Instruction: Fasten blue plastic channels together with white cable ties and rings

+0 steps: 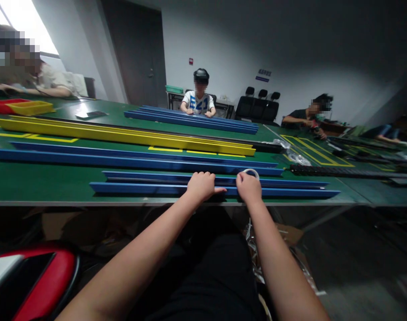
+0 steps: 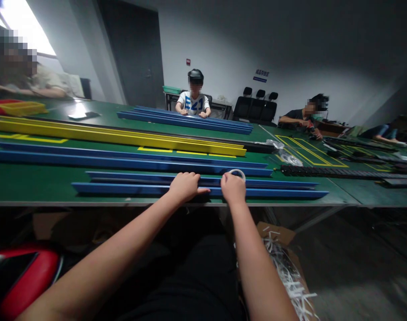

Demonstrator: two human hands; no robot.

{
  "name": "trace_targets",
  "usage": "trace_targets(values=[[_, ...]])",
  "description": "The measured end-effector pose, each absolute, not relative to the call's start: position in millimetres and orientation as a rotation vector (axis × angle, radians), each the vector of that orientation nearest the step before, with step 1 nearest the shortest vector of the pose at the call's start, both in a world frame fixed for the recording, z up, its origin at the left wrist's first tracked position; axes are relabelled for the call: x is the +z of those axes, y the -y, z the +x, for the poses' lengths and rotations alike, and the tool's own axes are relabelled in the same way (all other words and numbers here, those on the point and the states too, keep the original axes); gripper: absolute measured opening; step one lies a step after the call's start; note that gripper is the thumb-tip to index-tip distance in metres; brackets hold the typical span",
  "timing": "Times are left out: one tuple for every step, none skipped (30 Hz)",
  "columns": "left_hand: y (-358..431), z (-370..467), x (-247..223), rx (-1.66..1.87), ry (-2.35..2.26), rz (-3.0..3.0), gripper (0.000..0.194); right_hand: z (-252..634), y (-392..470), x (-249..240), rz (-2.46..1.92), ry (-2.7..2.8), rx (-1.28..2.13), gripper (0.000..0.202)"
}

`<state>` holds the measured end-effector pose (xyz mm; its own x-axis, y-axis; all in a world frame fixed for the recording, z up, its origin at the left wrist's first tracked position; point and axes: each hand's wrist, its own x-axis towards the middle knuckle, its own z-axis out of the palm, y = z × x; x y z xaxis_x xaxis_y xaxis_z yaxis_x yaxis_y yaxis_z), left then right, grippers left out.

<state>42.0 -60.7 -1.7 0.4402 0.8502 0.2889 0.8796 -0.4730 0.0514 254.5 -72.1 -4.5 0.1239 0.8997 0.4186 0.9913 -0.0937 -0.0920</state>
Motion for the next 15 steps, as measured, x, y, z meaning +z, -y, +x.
trace_targets(values=[[61.7,47.5,-1.9,-0.421,1.554,-2.573,0.072,240.2,73.3,-6.3,-1.998,1.887,-0.379,0.046],[62.0,51.1,-1.6,-0.413,1.556,-2.577,0.071,228.8,74.0,-7.8,-1.968,1.9,-0.393,0.046],[61.8,52.3,-0.9,-0.401,1.551,-2.589,0.07,221.4,74.5,-9.0,-1.964,1.891,-0.405,0.046],[60.8,50.8,-0.1,-0.389,1.54,-2.608,0.069,218.4,74.7,-9.6,-1.967,1.886,-0.413,0.046],[59.2,46.8,0.9,-0.379,1.524,-2.631,0.069,219.8,74.7,-9.9,-1.973,1.878,-0.419,0.046],[57.1,40.4,1.8,-0.367,1.509,-2.654,0.069,225.3,74.6,-10.0,-1.98,1.868,-0.422,0.045],[54.8,32.4,2.7,-0.351,1.505,-2.667,0.071,234.1,74.4,-9.8,-1.988,1.857,-0.424,0.045],[52.3,23.2,3.5,-0.333,1.51,-2.672,0.072,245.4,74.1,-9.5,-1.996,1.838,-0.426,0.045],[49.9,13.8,4.2,-0.311,1.526,-2.665,0.075,257.9,73.5,-8.9,-2.015,1.803,-0.427,0.045],[47.8,5.1,4.8,-0.287,1.546,-2.655,0.077,270.4,72.8,-8.0,-2.043,1.763,-0.422,0.045],[46.2,-2.4,5.2,-0.269,1.555,-2.649,0.079,281.3,72.0,-6.6,-2.07,1.731,-0.406,0.044],[45.0,-7.8,5.4,-0.255,1.56,-2.646,0.081,289.4,71.0,-4.8,-2.101,1.703,-0.376,0.044],[44.5,-10.7,5.3,-0.249,1.557,-2.647,0.081,293.6,69.9,-2.7,-2.141,1.679,-0.332,0.044],[44.5,-10.8,5.1,-0.251,1.551,-2.647,0.08,293.1,68.8,-0.5,-2.171,1.667,-0.295,0.043],[45.2,-8.2,4.6,-0.258,1.547,-2.643,0.079,287.8,67.7,1.6,-2.188,1.674,-0.264,0.043]])
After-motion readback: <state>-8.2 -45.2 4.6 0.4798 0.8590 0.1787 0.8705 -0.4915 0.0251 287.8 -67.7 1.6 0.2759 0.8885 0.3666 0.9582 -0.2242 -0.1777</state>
